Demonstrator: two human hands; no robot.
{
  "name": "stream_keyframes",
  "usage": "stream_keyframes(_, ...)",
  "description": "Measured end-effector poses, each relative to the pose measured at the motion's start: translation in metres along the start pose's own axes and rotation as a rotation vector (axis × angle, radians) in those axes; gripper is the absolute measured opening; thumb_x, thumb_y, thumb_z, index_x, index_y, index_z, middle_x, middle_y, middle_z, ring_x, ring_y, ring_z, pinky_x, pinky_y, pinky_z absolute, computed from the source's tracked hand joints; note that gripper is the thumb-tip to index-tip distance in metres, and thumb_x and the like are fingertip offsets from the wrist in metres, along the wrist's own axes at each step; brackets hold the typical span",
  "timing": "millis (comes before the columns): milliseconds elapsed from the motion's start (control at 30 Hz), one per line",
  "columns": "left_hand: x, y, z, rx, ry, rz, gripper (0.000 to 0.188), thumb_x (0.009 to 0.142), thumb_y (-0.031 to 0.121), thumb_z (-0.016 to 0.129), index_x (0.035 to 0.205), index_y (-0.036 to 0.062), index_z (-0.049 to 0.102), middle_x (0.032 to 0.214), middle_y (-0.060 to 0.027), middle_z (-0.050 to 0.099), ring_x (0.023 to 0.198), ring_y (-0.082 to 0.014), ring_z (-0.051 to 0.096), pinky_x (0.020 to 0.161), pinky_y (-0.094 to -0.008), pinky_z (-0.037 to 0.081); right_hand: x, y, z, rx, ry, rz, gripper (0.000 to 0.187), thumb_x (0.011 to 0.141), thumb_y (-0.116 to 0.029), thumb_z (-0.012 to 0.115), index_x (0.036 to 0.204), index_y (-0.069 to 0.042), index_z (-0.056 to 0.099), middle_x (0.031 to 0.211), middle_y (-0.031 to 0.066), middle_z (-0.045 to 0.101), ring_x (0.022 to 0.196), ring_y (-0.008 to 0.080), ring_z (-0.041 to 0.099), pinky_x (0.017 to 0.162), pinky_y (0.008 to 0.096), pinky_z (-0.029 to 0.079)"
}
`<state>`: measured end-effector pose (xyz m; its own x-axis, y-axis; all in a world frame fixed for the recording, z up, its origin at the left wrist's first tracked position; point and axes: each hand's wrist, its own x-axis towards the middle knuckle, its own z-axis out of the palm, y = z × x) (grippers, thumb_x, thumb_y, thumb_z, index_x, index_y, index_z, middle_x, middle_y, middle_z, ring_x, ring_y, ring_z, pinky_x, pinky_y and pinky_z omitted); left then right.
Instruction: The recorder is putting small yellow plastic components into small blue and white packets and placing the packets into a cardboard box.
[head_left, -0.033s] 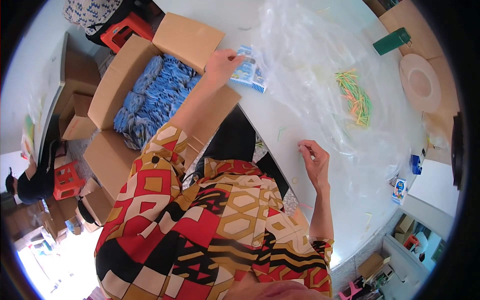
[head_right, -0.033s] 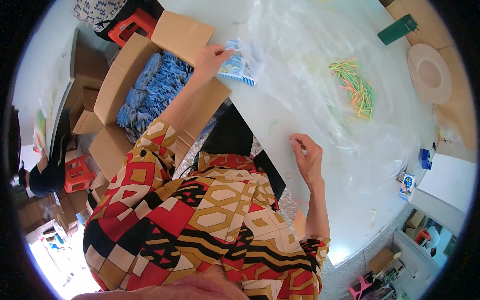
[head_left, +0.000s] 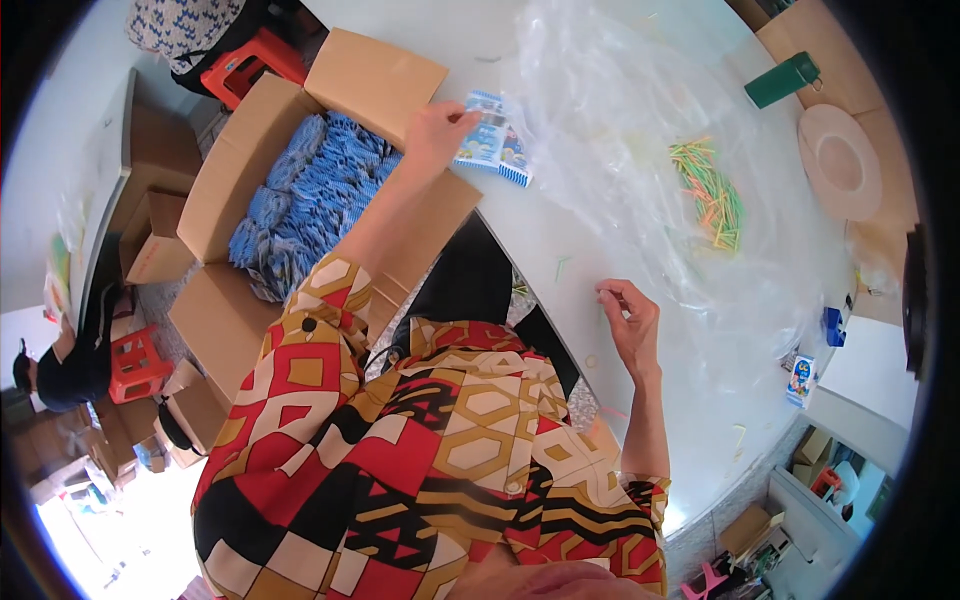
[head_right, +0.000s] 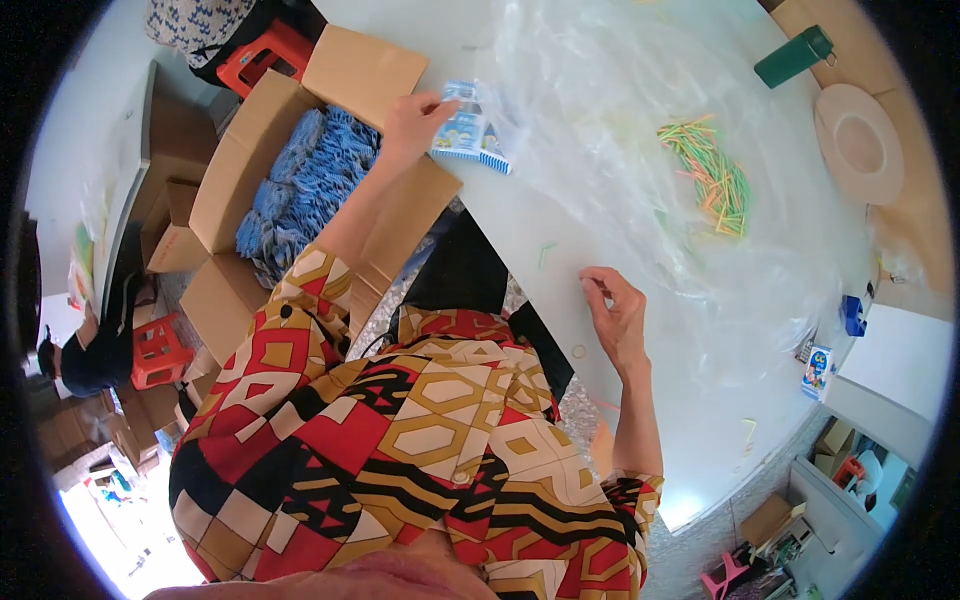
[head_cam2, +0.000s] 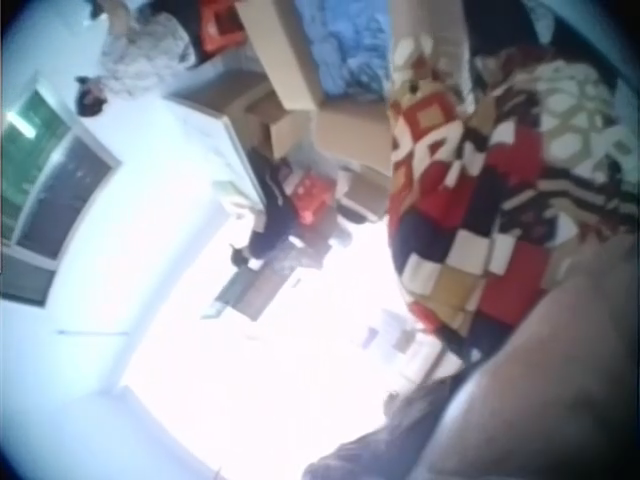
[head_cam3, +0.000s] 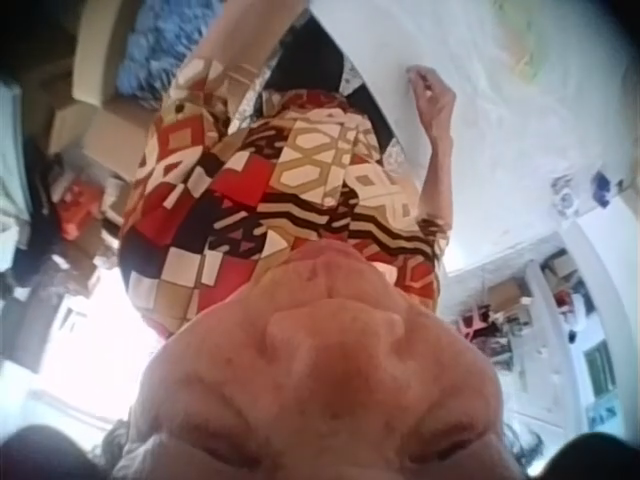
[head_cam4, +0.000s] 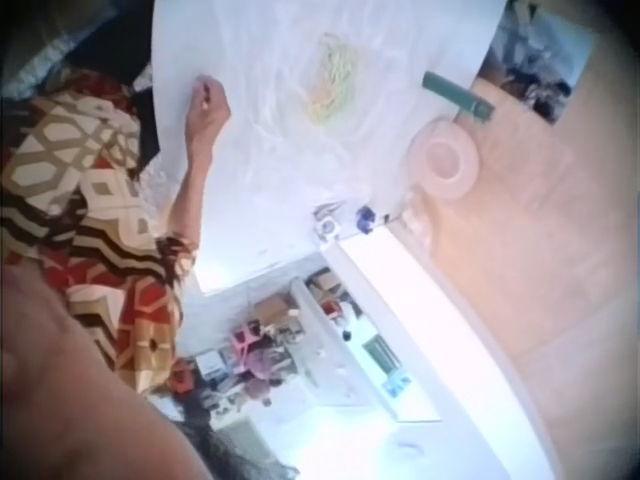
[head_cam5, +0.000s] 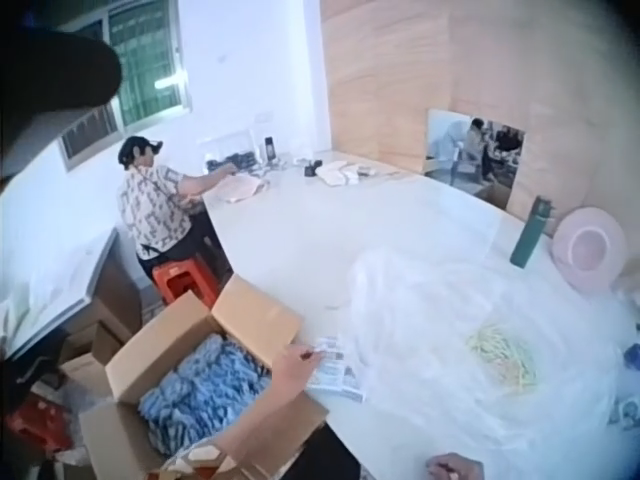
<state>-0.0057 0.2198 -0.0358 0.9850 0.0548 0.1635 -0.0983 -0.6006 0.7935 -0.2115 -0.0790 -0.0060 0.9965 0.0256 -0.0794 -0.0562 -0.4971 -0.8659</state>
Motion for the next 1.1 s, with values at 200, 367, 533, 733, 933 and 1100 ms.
stream_keyframes(200,-0.033,0.036,-0.044,-0.289,0.104,-0.056,0.020,0.086,0.015,0.067,0.077,-0.0034,0.065,0.061,0.0041,0.055,0.059,-0.0006,0.045,0.050,-0.0197,0.035,0.008,-0.011,0.000,0.032,-0.028,-0.041,0.011,0.089,-0.005,0.057,0.095,0.001,0.063,0.084,0.0053,0.066,0.076,0.0108,0.062,0.072,0.0250,0.049)
stream_keyframes(367,-0.072,0.075,-0.038,-0.522,-0.118,-0.027,0.014,0.086,0.010,0.066,0.077,-0.0013,0.066,0.064,0.0054,0.056,0.059,0.0006,0.045,0.051,-0.0168,0.035,0.035,-0.045,-0.002,0.215,0.034,-0.174,0.017,0.090,-0.009,0.057,0.103,0.001,0.061,0.092,0.0058,0.065,0.083,0.0123,0.062,0.077,0.0268,0.049)
stream_keyframes(533,-0.106,0.100,-0.009,-0.699,-0.370,0.116,0.009,0.085,0.007,0.067,0.079,0.0001,0.064,0.065,0.0052,0.057,0.060,0.0010,0.046,0.052,-0.0165,0.036,0.059,-0.082,0.000,0.346,-0.044,-0.296,0.016,0.088,-0.010,0.060,0.100,0.001,0.063,0.089,0.0045,0.065,0.083,0.0089,0.058,0.076,0.0247,0.047)
stream_keyframes(733,-0.114,0.107,0.006,-0.805,-0.597,0.023,0.009,0.086,0.007,0.065,0.090,-0.0015,0.066,0.076,0.0012,0.062,0.069,-0.0008,0.051,0.059,-0.0197,0.042,0.050,-0.088,-0.010,0.278,0.011,-0.193,0.011,0.087,-0.010,0.062,0.085,0.000,0.066,0.073,0.0013,0.063,0.074,0.0058,0.053,0.069,0.0228,0.043)
stream_keyframes(933,-0.112,0.122,0.004,-0.799,-0.691,0.026,0.015,0.087,0.007,0.064,0.098,-0.0032,0.067,0.087,-0.0016,0.066,0.076,-0.0035,0.055,0.066,-0.0217,0.046,0.044,-0.080,-0.020,0.263,0.002,-0.257,0.013,0.084,-0.005,0.064,0.096,-0.001,0.065,0.087,0.0027,0.064,0.082,0.0090,0.057,0.077,0.0252,0.045)
stream_keyframes(1100,-0.116,0.122,0.012,-0.779,-0.600,0.043,0.012,0.084,0.008,0.067,0.088,-0.0027,0.068,0.074,-0.0014,0.063,0.068,-0.0032,0.051,0.058,-0.0222,0.042,0.037,-0.079,-0.034,0.304,0.035,-0.224,0.026,0.081,-0.004,0.066,0.107,-0.003,0.061,0.097,0.0035,0.063,0.092,0.0119,0.059,0.087,0.0289,0.046)
